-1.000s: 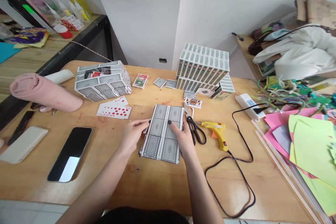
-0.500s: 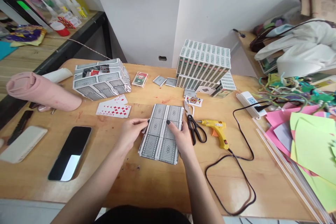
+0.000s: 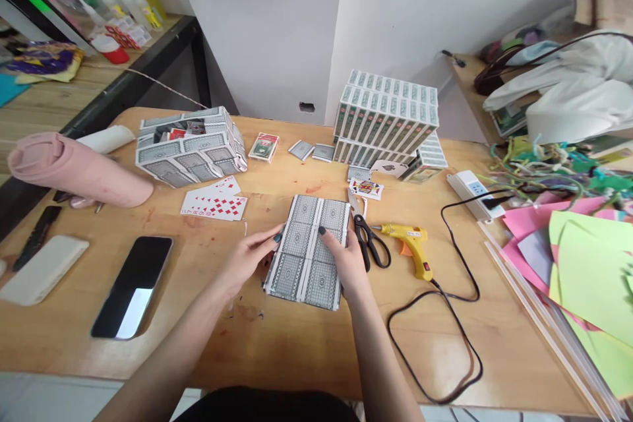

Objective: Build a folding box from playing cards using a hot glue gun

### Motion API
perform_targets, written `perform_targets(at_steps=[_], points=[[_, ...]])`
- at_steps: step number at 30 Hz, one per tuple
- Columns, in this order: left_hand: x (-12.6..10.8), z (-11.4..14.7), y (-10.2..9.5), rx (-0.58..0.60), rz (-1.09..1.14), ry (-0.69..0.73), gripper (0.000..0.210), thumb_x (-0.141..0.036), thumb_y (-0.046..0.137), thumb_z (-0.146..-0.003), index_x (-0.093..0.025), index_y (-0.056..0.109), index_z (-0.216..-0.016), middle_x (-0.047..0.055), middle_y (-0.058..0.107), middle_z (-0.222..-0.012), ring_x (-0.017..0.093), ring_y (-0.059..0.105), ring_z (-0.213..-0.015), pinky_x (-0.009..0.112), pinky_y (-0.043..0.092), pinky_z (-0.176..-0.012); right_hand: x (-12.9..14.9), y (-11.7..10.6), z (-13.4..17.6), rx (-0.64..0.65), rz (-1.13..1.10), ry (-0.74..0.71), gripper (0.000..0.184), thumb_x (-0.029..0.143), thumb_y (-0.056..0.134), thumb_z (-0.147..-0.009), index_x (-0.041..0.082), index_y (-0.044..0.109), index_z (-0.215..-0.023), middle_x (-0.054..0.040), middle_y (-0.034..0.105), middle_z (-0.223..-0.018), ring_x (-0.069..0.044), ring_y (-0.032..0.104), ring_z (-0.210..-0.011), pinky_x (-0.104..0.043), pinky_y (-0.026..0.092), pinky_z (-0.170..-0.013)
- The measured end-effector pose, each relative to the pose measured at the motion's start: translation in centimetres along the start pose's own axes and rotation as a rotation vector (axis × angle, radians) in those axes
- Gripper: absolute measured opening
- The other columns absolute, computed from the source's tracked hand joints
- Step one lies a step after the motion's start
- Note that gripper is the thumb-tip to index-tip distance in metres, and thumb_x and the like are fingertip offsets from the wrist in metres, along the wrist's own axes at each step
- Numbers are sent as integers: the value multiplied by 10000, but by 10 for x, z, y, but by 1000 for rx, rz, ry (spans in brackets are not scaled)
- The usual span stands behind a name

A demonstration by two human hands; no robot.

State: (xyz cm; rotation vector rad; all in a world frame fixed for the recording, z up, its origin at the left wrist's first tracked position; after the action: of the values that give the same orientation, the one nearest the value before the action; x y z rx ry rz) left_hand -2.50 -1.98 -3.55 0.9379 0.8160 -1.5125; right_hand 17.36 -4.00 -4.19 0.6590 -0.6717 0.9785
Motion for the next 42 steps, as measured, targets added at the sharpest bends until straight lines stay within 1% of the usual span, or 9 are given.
perform_targets(at_steps=[8, 11, 14, 16, 21, 25, 29, 35, 42], points=[[-21, -8, 0, -50, -279, 163, 364, -255, 547, -798, -156, 674, -1124, 20, 674, -723, 149, 582, -649, 270, 451, -624, -1, 0, 0, 19, 54, -39, 470, 400, 771, -654, 213, 579, -1039, -62, 697, -1111, -258, 646, -1056, -360, 519, -920], [-28, -4, 2, -25, -372, 216, 344, -236, 523, -814, -153, 682, -1107, 55, 714, -838, 166, 609, -704, 294, 467, -679, 2, 0, 2, 24, 50, -45, 471, 393, 770, -653, 208, 582, -1044, -64, 694, -1121, -258, 645, -1056, -358, 516, -923], [-25, 0, 6, 46, -282, 186, 369, -223, 514, -825, -153, 656, -1159, 88, 696, -1116, 180, 633, -851, 308, 475, -787, 4, -2, 2, 18, 55, -33, 479, 388, 771, -646, 192, 593, -1046, -73, 701, -1100, -264, 654, -1030, -361, 524, -905], [-17, 0, 5, 60, -182, 123, 381, -231, 533, -819, -159, 646, -1176, 85, 681, -1158, 172, 624, -835, 303, 474, -772, 3, -4, 1, 14, 62, -19, 486, 388, 772, -643, 182, 599, -1047, -81, 706, -1080, -269, 659, -1014, -366, 528, -892], [2, -4, 3, 73, 60, 2, 401, -218, 628, -749, -189, 664, -1148, 32, 704, -901, 124, 546, -665, 272, 439, -669, 0, -5, -1, 21, 49, -9, 476, 387, 776, -645, 194, 603, -1045, -75, 707, -1076, -266, 667, -990, -368, 534, -873], [6, -7, 5, 90, 155, -17, 391, -233, 676, -721, -197, 675, -1111, -32, 598, -682, 107, 502, -622, 253, 415, -644, -2, -6, -1, 19, 33, 5, 473, 385, 778, -643, 199, 604, -1041, -72, 705, -1083, -262, 665, -998, -364, 527, -886], [6, -5, 5, 51, 186, 15, 383, -242, 689, -719, -229, 668, -1101, -34, 606, -739, 117, 539, -697, 255, 432, -695, -2, -7, -1, 7, 49, 13, 476, 390, 776, -646, 207, 609, -1053, -65, 707, -1079, -264, 660, -1007, -366, 522, -893], [7, 1, 5, -58, 200, 130, 245, -263, 670, -748, -214, 717, -983, 55, 660, -1148, 201, 560, -1121, 341, 391, -996, -3, -5, -1, 22, -10, 9, 468, 375, 786, -634, 207, 611, -1034, -56, 719, -1037, -264, 669, -976, -368, 535, -860], [3, 5, 4, -65, 452, 59, 309, -295, 773, -664, -197, 683, -944, 76, 667, -1161, 233, 588, -1106, 369, 425, -962, -3, 4, -2, 127, -108, -42, 485, 376, 787, -639, 184, 626, -1054, -67, 717, -1042, -265, 667, -955, -366, 526, -848]])
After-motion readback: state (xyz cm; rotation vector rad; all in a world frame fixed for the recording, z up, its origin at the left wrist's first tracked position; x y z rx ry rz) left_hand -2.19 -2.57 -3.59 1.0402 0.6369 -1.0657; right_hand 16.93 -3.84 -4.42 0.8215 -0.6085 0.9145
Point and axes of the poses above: each hand's wrist, its own z-axis away from the middle knuckle, its own y-axis out of the palm, x = y × z, the point moved 9 cm from there along -z, towards the middle knuckle
